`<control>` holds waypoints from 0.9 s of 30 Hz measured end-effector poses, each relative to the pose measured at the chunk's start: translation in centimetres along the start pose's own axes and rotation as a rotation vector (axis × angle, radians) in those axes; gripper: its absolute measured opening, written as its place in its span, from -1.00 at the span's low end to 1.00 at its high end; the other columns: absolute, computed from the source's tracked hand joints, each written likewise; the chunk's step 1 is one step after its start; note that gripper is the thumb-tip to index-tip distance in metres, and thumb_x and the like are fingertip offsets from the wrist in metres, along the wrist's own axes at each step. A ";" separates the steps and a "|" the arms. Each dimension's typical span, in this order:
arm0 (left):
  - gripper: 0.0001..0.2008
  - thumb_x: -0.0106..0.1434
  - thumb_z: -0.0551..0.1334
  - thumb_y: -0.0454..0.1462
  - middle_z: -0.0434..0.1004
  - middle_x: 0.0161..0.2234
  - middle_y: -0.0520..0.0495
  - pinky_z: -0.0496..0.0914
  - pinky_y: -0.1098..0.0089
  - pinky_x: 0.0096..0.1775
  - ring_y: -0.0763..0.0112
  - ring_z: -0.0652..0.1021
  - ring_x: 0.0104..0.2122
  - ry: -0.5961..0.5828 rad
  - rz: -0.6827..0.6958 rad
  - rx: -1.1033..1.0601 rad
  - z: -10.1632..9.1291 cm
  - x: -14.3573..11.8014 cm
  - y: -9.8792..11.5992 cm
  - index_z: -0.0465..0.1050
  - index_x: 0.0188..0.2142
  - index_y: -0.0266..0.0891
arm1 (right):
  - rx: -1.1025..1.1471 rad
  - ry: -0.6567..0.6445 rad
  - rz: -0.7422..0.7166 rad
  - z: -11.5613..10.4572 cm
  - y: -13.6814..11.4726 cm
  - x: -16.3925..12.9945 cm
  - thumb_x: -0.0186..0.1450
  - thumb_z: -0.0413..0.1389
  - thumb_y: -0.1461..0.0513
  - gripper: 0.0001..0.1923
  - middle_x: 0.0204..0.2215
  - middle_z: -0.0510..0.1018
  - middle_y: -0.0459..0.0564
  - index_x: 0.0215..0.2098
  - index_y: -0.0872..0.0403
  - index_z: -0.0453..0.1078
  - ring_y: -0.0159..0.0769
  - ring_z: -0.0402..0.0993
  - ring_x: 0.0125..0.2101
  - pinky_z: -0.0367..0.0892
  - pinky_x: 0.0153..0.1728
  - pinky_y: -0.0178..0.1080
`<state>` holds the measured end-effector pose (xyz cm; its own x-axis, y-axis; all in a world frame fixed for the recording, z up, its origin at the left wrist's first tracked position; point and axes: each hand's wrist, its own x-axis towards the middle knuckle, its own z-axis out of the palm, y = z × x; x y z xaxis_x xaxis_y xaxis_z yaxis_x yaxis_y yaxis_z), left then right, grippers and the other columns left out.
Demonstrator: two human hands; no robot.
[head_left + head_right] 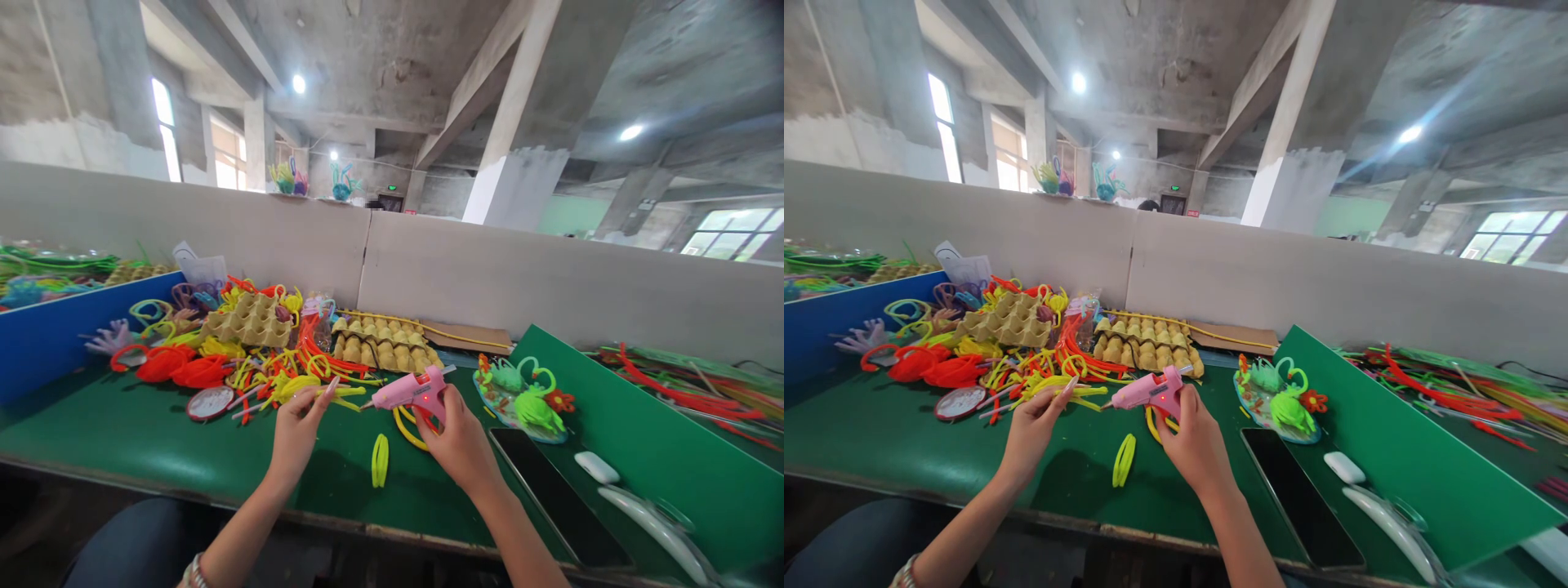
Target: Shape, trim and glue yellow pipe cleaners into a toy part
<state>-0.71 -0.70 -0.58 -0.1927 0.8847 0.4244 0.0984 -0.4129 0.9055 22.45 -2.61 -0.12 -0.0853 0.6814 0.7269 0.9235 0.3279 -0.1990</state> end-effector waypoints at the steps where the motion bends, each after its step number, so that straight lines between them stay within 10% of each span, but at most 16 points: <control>1: -0.74 0.06 0.25 -0.08 0.57 -0.46 -0.03 0.33 0.39 -0.31 0.33 0.48 -0.40 0.000 -0.003 -0.004 0.0 0.0 0.1 0.57 -0.52 -0.21 | -0.005 0.005 -0.006 0.0 0.0 0.0 0.26 -0.06 0.09 -0.81 -0.46 0.40 -0.03 -0.29 0.03 0.09 -0.21 0.45 -0.51 0.27 -0.59 -0.29; 13: -0.64 0.01 0.27 0.01 0.39 -0.60 0.05 0.21 0.44 -0.41 0.44 0.34 -0.50 0.043 -0.176 -0.113 -0.1 0.1 -0.5 0.52 -0.57 -0.26 | -0.180 -0.014 -0.097 -0.2 1.1 0.3 0.27 -0.10 0.15 -0.87 -0.39 0.41 0.04 -0.27 0.05 0.11 -0.18 0.47 -0.40 0.27 -0.58 -0.30; 27: -0.55 -0.30 0.41 0.04 0.30 -0.64 0.11 0.20 0.50 -0.48 0.56 0.28 -0.56 0.170 -0.393 -0.430 -0.2 0.8 0.0 0.49 -0.58 -0.30 | -0.075 -0.150 0.462 1.4 10.6 0.2 0.10 0.05 -0.02 -0.70 -0.84 0.22 -0.22 -0.61 -0.02 0.22 -0.34 0.20 -0.83 0.07 -0.76 -0.32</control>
<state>-1.02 -0.06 -0.25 -0.2917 0.9563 0.0204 -0.4082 -0.1438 0.9015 31.69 1.91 -3.04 0.2915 0.8332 0.4699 0.9015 -0.0750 -0.4262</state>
